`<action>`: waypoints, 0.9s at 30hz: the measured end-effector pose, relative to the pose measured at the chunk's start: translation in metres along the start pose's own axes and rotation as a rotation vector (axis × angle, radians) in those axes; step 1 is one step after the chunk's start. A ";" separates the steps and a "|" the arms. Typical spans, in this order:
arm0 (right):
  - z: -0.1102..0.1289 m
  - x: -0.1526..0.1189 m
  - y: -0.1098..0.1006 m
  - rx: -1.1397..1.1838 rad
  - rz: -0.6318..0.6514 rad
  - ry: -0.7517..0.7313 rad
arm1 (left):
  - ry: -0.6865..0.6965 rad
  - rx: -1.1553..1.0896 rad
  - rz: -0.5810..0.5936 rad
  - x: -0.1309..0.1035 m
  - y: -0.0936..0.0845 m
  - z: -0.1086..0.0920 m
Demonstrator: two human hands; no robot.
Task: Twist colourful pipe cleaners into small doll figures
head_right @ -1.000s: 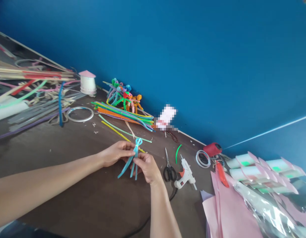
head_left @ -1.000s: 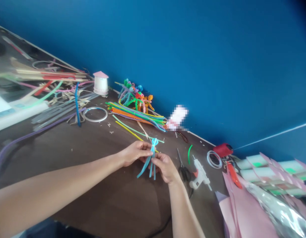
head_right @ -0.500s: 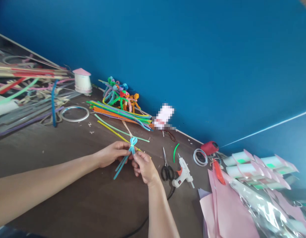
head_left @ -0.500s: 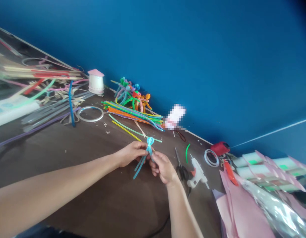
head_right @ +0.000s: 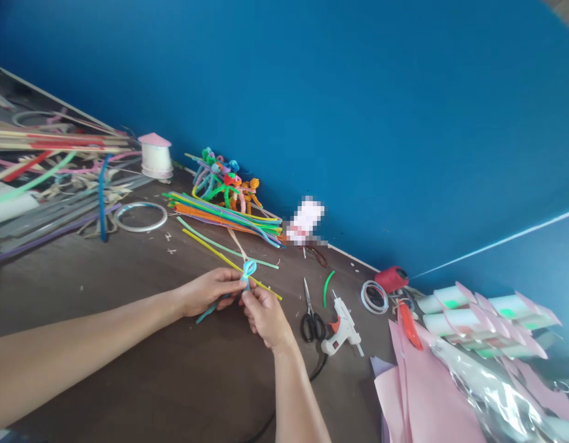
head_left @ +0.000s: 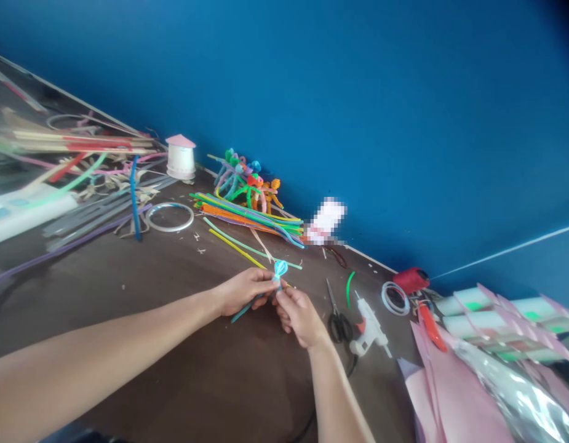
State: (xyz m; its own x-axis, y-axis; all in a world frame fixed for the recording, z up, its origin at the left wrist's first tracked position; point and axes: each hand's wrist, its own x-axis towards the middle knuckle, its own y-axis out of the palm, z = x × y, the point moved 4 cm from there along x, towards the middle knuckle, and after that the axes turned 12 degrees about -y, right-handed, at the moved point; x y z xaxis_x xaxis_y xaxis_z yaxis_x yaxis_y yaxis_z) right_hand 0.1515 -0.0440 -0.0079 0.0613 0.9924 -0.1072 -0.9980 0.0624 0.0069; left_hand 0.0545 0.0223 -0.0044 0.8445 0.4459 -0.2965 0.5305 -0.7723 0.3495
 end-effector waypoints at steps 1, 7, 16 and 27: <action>0.001 0.000 0.000 -0.033 -0.016 -0.019 | 0.006 0.022 -0.009 0.000 0.000 0.000; 0.006 0.000 0.001 -0.089 -0.059 -0.083 | 0.044 0.077 -0.134 -0.002 0.000 -0.001; 0.006 0.000 0.000 0.058 -0.129 -0.064 | 0.045 0.012 -0.242 -0.003 -0.006 0.000; 0.008 0.000 -0.005 0.133 -0.241 -0.089 | 0.057 0.007 -0.227 -0.002 -0.004 0.002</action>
State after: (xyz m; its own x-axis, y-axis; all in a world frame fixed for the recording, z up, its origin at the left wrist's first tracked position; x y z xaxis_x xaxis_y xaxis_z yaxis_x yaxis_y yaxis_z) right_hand 0.1568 -0.0438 0.0003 0.3037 0.9522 -0.0341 -0.9442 0.3056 0.1231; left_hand 0.0506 0.0240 -0.0074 0.7068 0.6330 -0.3158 0.7066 -0.6525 0.2736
